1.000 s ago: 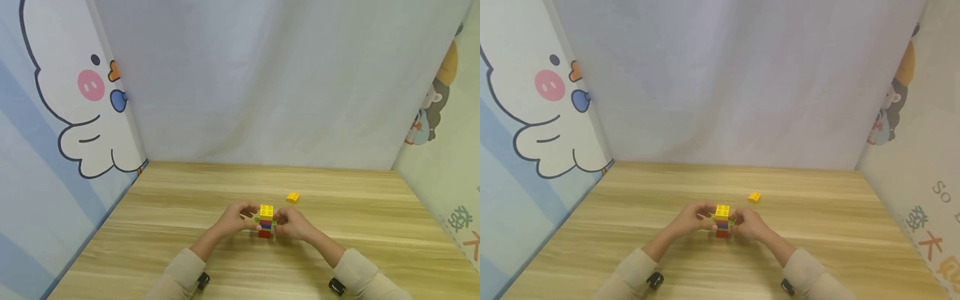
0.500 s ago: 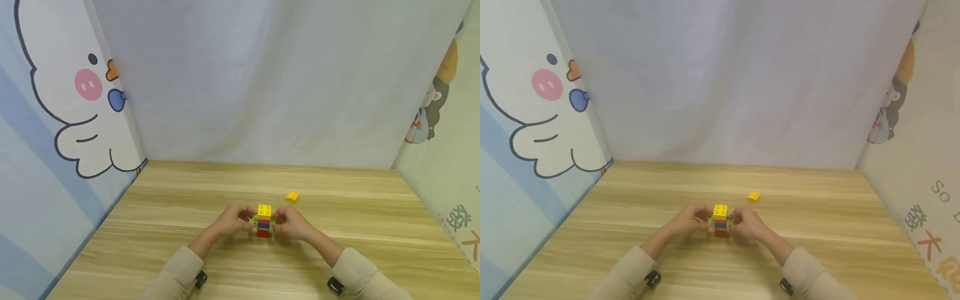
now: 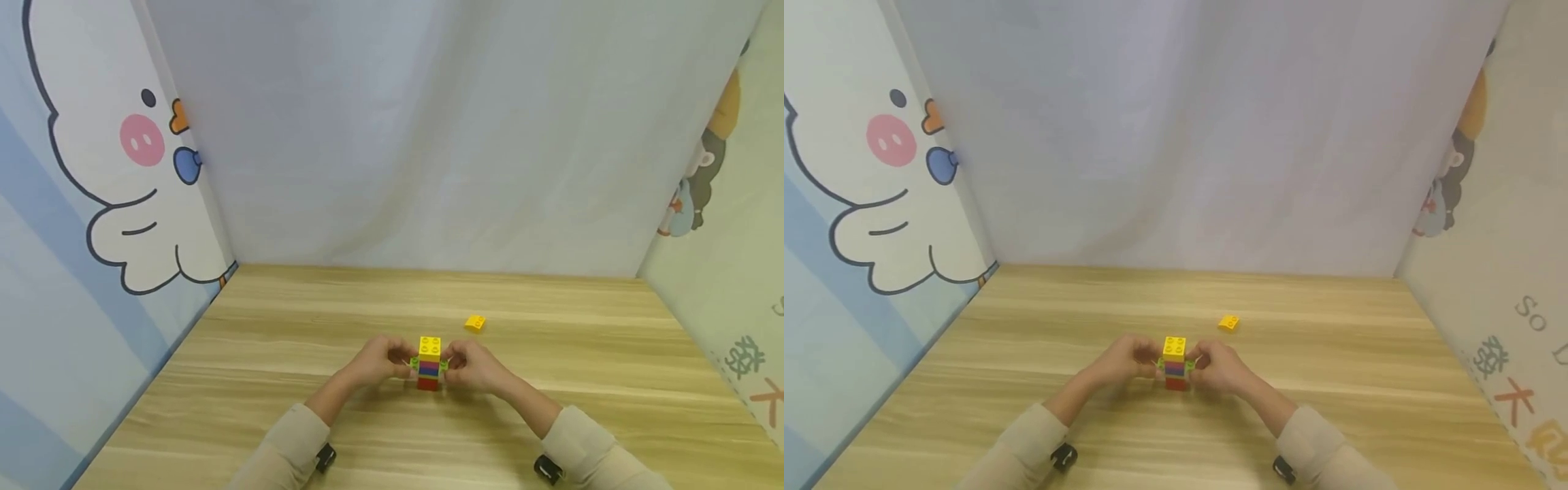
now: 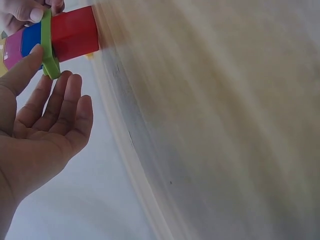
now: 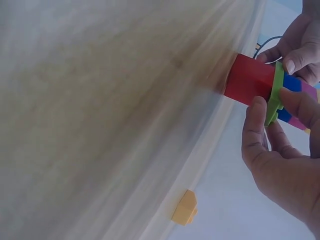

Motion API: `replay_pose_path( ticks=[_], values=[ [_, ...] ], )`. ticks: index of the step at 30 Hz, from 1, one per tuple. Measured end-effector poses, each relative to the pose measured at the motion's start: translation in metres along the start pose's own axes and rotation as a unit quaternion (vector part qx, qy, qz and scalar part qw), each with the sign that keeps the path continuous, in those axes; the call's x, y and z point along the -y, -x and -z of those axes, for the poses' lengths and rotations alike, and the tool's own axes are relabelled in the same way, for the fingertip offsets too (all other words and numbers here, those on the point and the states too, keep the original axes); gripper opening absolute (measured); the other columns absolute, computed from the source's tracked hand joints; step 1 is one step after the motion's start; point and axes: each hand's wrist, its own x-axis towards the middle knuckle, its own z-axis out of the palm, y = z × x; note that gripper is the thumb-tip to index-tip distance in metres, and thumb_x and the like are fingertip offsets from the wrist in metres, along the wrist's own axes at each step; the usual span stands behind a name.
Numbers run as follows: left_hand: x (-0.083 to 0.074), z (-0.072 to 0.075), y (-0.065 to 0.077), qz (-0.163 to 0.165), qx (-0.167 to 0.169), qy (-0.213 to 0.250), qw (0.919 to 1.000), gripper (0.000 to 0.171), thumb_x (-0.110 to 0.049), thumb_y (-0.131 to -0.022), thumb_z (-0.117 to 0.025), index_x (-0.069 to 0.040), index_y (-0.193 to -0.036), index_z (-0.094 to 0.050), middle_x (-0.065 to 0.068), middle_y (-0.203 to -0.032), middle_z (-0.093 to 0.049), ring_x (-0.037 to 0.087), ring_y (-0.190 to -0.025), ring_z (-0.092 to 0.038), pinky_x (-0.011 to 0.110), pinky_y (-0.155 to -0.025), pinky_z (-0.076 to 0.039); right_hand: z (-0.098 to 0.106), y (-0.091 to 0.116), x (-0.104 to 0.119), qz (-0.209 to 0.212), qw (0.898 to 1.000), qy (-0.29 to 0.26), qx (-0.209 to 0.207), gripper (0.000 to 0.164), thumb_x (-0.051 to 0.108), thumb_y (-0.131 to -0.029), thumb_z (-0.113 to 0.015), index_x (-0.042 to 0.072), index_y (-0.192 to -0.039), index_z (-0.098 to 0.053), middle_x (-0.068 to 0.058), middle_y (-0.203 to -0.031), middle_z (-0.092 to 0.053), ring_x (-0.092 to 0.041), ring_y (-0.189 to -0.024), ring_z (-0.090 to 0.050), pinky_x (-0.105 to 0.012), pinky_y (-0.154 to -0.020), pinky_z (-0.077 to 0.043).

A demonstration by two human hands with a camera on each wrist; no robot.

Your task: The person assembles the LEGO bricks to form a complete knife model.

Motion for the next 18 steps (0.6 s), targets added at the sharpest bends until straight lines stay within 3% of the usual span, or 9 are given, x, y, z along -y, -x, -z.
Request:
replay_pose_path(
  ticks=[5, 10, 18],
  values=[
    [0.002, 0.0, 0.002, 0.004, 0.001, 0.002, 1.0, 0.028, 0.002, -0.077, -0.073, 0.005, -0.103, -0.063, 0.012, -0.094, -0.064, 0.024, -0.083, -0.061, 0.032, -0.074, -0.051, -0.001, 0.002, 0.0, 0.004, 0.999, -0.031, 0.013, 0.026, 0.002, -0.078, -0.069, -0.006, -0.1, -0.059, -0.009, -0.082, -0.061, -0.019, -0.074, -0.057, -0.032, -0.063, -0.05],
    [0.0, 0.0, 0.002, -0.006, 0.005, -0.009, 0.9999, 0.028, 0.0, -0.077, -0.074, 0.004, -0.103, -0.064, 0.009, -0.094, -0.065, 0.021, -0.083, -0.061, 0.029, -0.074, -0.051, 0.001, 0.004, -0.001, -0.003, 1.0, -0.022, 0.013, 0.026, 0.005, -0.079, -0.068, -0.005, -0.102, -0.059, -0.009, -0.084, -0.061, -0.02, -0.075, -0.057, -0.032, -0.065, -0.05],
    [-0.004, -0.001, 0.002, 0.008, 0.004, -0.004, 1.0, 0.027, -0.002, -0.076, -0.074, 0.004, -0.101, -0.064, 0.008, -0.093, -0.064, 0.018, -0.083, -0.06, 0.029, -0.076, -0.05, 0.01, 0.009, -0.003, -0.012, 0.997, -0.066, 0.048, 0.037, 0.005, -0.085, -0.06, -0.007, -0.118, -0.053, -0.017, -0.096, -0.059, -0.023, -0.082, -0.058, -0.038, -0.068, -0.051]
  ],
)
